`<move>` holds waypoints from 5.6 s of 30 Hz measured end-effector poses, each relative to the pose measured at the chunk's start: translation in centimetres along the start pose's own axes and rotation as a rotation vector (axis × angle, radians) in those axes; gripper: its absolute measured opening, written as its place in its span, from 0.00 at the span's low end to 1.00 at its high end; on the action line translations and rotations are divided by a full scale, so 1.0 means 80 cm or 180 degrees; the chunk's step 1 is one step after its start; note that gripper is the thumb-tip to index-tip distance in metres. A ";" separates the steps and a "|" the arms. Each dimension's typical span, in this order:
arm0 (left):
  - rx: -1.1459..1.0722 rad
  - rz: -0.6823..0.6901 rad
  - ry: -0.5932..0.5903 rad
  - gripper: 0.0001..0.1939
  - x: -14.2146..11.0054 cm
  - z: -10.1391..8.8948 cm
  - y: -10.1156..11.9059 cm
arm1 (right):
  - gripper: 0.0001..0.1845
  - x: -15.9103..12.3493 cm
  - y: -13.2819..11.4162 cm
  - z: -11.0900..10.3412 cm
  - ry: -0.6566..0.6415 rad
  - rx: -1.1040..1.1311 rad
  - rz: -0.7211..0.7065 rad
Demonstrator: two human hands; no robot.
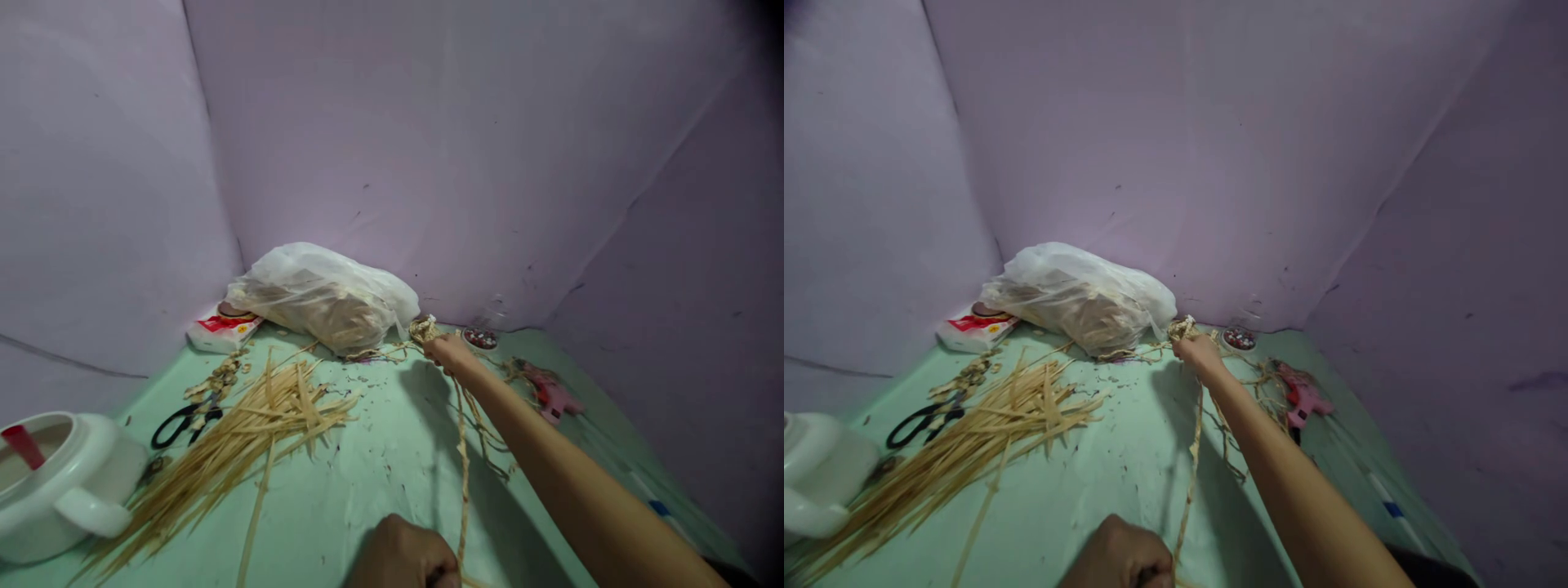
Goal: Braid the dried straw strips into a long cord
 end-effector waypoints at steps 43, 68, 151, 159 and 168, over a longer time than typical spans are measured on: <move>0.3400 0.0168 0.1114 0.13 -0.036 -0.115 0.072 | 0.14 -0.223 -0.052 0.040 -0.1559 0.1950 -0.1450; 0.2339 0.1012 0.1773 0.11 -0.037 -0.134 0.073 | 0.07 -0.231 -0.030 0.068 -0.2436 0.2222 -0.0029; -0.1113 0.0097 0.0751 0.08 0.009 -0.105 0.011 | 0.02 -0.219 -0.034 0.025 -0.0071 0.0875 -0.1695; -0.1036 0.0299 0.0747 0.09 0.046 -0.093 0.027 | 0.04 -0.185 -0.006 0.018 -0.0153 0.1275 -0.1351; -0.1438 -0.0308 0.1261 0.07 0.141 -0.079 0.001 | 0.08 -0.099 0.055 0.027 -0.0156 0.2253 -0.0022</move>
Point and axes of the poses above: each hand's wrist, its own x-axis towards the middle knuckle, its own z-axis out of the palm, y = z × x, the point moved 7 cm from there along x, towards the middle knuckle, and after that the axes turned 3 degrees about z, right-handed, at the moved point
